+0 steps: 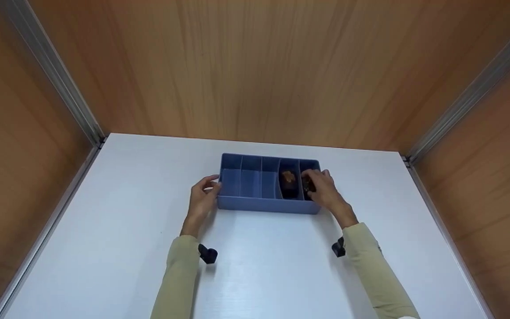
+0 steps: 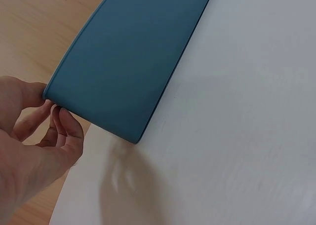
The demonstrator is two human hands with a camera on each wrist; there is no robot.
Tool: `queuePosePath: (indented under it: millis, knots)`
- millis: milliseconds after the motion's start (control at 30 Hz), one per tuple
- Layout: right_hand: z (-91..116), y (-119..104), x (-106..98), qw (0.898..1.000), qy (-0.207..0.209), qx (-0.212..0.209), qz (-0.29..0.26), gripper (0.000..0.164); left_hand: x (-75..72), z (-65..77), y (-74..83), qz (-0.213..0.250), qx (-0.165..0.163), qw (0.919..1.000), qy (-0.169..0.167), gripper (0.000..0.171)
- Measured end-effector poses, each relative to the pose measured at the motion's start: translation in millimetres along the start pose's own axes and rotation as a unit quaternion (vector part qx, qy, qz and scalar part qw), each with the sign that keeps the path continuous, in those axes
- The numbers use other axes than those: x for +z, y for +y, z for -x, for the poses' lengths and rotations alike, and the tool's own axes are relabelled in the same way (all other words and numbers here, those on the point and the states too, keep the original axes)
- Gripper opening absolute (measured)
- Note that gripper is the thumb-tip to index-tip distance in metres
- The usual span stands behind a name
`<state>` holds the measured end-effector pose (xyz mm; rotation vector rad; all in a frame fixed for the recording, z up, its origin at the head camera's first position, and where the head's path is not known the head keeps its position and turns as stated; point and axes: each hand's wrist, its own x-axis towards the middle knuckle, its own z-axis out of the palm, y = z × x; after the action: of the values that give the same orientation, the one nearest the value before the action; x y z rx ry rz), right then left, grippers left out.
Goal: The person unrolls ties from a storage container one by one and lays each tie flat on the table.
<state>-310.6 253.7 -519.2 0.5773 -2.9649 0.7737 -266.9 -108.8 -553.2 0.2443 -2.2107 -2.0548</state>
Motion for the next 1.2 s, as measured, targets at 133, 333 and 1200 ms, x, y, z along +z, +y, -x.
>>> queuePosePath:
  millis: [133,333,1200]
  knots:
    - [1,3,0,1.000,0.001,0.003,0.001,0.049,1.1,1.2,0.4,-0.005,-0.006,1.0000,-0.006,0.033]
    - [2,6,-2,1.000,0.002,-0.009,-0.021,0.044,0.8,2.4,1.1,-0.008,-0.007,0.9999,-0.006,0.032]
    - [3,13,-3,0.994,0.065,-0.065,-0.057,0.036,-4.9,4.0,-1.1,-0.014,-0.018,0.9997,0.004,0.033]
